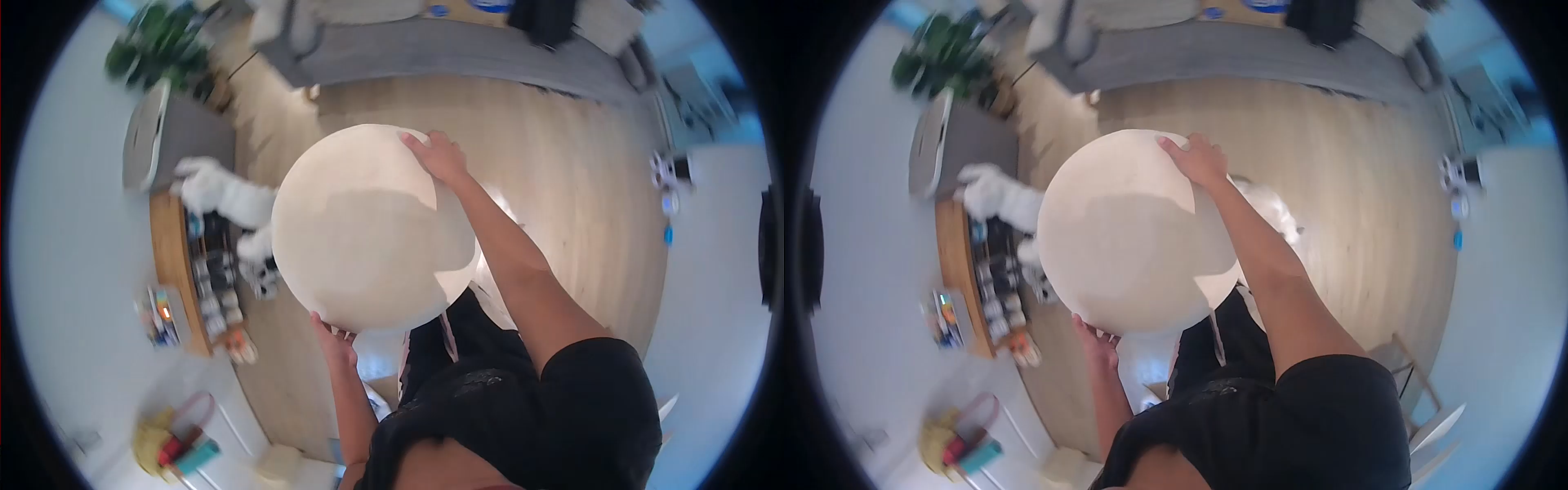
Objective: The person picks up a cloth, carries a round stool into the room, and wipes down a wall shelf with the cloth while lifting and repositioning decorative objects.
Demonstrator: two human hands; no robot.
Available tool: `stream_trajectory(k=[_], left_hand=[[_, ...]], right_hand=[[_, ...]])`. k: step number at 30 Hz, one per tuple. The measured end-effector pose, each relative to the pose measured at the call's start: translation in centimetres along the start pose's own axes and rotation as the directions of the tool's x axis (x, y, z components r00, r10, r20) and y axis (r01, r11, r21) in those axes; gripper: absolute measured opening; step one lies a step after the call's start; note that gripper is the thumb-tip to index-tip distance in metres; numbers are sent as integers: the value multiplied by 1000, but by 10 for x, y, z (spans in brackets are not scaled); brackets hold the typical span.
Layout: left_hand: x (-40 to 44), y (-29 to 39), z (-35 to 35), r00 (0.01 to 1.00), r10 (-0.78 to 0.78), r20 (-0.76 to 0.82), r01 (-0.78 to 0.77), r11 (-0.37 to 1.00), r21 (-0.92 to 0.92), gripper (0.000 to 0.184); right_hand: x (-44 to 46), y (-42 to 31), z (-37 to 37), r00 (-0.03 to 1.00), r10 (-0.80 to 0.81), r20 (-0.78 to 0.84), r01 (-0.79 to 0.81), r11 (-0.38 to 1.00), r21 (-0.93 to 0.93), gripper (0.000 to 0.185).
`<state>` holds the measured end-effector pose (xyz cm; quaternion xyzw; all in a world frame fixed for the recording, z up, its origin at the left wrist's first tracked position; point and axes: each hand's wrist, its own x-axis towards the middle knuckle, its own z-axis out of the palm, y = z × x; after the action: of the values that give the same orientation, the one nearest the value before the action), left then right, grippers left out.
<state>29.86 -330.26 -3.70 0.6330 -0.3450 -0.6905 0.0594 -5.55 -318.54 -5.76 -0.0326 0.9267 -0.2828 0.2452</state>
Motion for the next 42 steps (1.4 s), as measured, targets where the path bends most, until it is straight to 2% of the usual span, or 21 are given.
stream_trajectory(k=[3, 4, 5, 7, 9, 11, 13, 17, 19, 21, 24, 25, 27, 29, 30, 32, 36, 39, 42], left_hand=[[-52, 27, 29, 990, 48, 131, -64, 991, 118, 82], [-71, 42, 52, 974, 44, 221, -87, 978, 188, 79], [-80, 55, 82, 946, 43, 320, -123, 964, 235, 77], [-92, 74, 138, 918, 35, 395, -169, 935, 311, 74], [-101, 85, 203, 877, 33, 479, -231, 904, 360, 72], [-115, 83, 267, 748, -6, 664, -351, 845, 403, 69], [-144, 83, 329, 683, -74, 727, -391, 803, 449, 69], [-190, 59, 449, 534, -234, 812, -478, 709, 519, 70], [-210, 43, 502, 492, -291, 821, -494, 683, 538, 73], [-219, 28, 552, 445, -358, 821, -504, 657, 560, 76], [-226, -1, 639, 414, -518, 748, -487, 569, 663, 68], [-222, -12, 671, 387, -546, 743, -504, 549, 667, 68], [-217, -29, 728, 300, -716, 631, -499, 446, 743, 69], [-235, -41, 790, 276, -748, 603, -516, 414, 750, 68], [-238, -47, 818, 277, -773, 570, -523, 377, 765, 69], [-245, -58, 863, 289, -807, 514, -549, 301, 780, 69], [-279, -86, 936, 256, -850, 461, -585, 243, 773, 67], [-308, -123, 995, 229, -874, 429, -624, 207, 754, 67], [-336, -166, 1053, 241, -875, 420, -641, 181, 745, 66]], right_hand=[[-64, 29, -110, 975, 135, -175, -111, 984, 139, 82], [-78, 41, -147, 953, 202, -228, -160, 968, 192, 81], [-80, 55, -182, 938, 225, -263, -169, 961, 220, 81], [-81, 91, -230, 858, 297, -420, -219, 949, 225, 83], [-87, 128, -286, 796, 392, -462, -253, 908, 335, 83], [-93, 177, -335, 735, 472, -487, -274, 863, 423, 84], [-100, 225, -377, 604, 567, -559, -246, 801, 547, 87], [-131, 297, -456, 433, 661, -613, -316, 748, 583, 88], [-150, 318, -489, 330, 732, -595, -451, 677, 582, 89], [-154, 339, -510, 232, 764, -602, -483, 627, 611, 90], [-153, 383, -542, 104, 814, -572, -559, 523, 643, 90], [-149, 398, -551, 58, 822, -566, -559, 497, 664, 90], [-140, 424, -559, -23, 842, -539, -616, 413, 671, 91], [-128, 440, -583, -101, 884, -457, -652, 288, 701, 92], [-122, 445, -594, -122, 885, -450, -654, 269, 707, 92], [-116, 459, -611, -203, 925, -321, -621, 132, 773, 93], [-111, 494, -646, -287, 923, -256, -594, 38, 804, 94], [-100, 540, -683, -294, 930, -219, -568, 14, 823, 94], [-85, 603, -727, -302, 926, -227, -583, 9, 812, 93]])
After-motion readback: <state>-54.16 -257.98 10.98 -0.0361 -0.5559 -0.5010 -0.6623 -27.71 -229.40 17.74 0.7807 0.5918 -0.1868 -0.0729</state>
